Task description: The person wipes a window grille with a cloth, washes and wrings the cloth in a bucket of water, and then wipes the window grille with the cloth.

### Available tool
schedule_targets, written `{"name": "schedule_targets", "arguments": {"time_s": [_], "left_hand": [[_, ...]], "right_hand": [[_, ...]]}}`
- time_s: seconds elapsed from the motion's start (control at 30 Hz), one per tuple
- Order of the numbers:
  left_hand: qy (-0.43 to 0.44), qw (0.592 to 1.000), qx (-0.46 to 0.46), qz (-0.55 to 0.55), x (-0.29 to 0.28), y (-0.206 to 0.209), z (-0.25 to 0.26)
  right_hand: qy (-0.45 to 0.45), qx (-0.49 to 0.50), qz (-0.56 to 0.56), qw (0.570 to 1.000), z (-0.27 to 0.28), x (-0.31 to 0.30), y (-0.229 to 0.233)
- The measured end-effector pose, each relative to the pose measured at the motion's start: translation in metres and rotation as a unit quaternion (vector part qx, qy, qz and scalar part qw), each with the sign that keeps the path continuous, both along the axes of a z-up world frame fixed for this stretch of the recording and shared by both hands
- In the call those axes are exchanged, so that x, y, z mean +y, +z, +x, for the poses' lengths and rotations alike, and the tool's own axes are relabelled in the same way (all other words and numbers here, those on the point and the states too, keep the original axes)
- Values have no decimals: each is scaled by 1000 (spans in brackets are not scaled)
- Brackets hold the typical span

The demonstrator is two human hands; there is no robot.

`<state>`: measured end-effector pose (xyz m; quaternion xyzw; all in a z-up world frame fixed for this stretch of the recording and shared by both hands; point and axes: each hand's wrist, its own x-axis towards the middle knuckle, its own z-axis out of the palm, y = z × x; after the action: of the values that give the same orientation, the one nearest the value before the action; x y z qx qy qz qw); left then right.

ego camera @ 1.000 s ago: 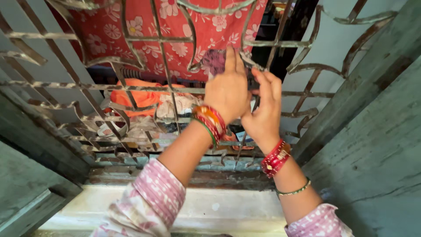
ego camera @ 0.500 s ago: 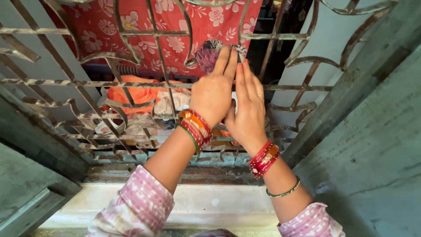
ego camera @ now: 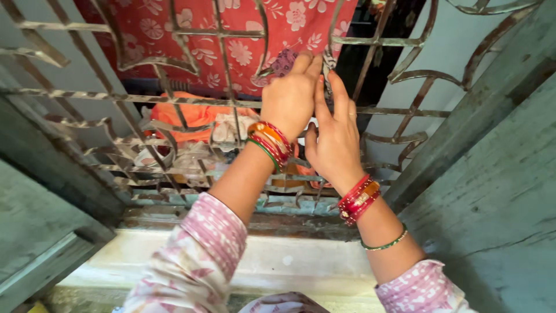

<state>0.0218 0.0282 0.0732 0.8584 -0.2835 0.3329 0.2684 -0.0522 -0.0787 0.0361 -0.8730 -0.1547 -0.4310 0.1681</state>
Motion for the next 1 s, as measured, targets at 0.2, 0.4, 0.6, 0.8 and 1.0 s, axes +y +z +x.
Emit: {"name": "schedule_targets", "arguments": {"time_s": [0.2,0.4,0.6,0.8,1.0], "left_hand": [[18,999,-26,-9,27,-12,-12],[25,999,-36,-10,49,-12,-10],[60,997,36,22,38,3,17],[60,997,-40,-42,41,-21,-9],[69,992,-78,-74,49,-36,-26]], "right_hand": [[19,-10,-70,997,-12,9,2],[-5,32,-126,992,3,35,9],[11,68,-132,989,25,22,41],[15,40,-140,989,5,23,25],[96,94,-68,989,-6,19,12]]}}
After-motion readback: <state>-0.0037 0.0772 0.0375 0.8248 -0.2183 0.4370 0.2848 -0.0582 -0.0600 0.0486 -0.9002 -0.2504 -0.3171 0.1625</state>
